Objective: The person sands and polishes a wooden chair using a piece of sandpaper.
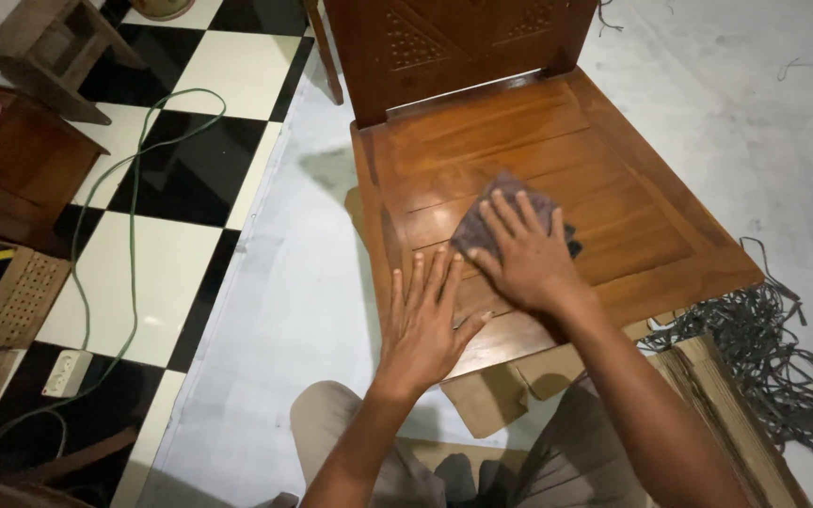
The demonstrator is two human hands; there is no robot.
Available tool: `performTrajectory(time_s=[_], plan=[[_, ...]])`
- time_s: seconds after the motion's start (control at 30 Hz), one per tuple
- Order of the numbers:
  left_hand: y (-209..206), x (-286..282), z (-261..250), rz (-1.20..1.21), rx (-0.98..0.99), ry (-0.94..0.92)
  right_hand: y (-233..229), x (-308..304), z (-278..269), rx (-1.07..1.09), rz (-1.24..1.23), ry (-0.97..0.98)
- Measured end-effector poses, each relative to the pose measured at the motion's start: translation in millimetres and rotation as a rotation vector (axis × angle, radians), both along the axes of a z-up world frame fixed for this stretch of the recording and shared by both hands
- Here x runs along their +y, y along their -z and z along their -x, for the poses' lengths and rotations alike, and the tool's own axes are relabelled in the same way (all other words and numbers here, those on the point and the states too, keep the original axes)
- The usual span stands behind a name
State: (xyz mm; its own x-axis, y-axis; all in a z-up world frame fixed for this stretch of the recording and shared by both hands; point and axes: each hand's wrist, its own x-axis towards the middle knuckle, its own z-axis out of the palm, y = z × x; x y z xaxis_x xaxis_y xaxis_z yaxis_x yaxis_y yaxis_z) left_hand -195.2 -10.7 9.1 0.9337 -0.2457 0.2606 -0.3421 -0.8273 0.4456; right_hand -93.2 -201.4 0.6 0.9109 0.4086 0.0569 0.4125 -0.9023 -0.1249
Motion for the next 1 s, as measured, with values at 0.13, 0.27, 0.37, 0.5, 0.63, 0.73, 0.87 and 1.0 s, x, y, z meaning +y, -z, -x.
performTrajectory(time_s=[0.13,0.27,0.37,0.5,0.63,0.73,0.87,1.0], plan=[[-4,1,2,-0.005,-0.009,0.015,-6,-16,-13,0.047,-0.088,0.129],[-1,0,1,-0.061,0.002,0.019,12,-19,14,-0.072,-0.042,0.183],[-2,0,-2,-0.065,-0.012,0.02,11,-22,22,-0.087,-0.024,0.144],[-1,3,2,-0.046,0.003,0.037,-1,-47,10,0.009,-0.039,0.071],[-4,3,1,-0.032,0.033,0.041,-3,-71,-11,0.023,-0.054,0.249],[1,3,0,-0.047,-0.015,0.039,2,-69,4,-0.004,-0.018,0.282],[0,3,0,-0.049,0.015,0.037,2,-72,26,-0.032,-0.054,0.132],[-1,3,-1,-0.053,0.032,0.026,-3,-99,22,-0.014,-0.094,0.065]])
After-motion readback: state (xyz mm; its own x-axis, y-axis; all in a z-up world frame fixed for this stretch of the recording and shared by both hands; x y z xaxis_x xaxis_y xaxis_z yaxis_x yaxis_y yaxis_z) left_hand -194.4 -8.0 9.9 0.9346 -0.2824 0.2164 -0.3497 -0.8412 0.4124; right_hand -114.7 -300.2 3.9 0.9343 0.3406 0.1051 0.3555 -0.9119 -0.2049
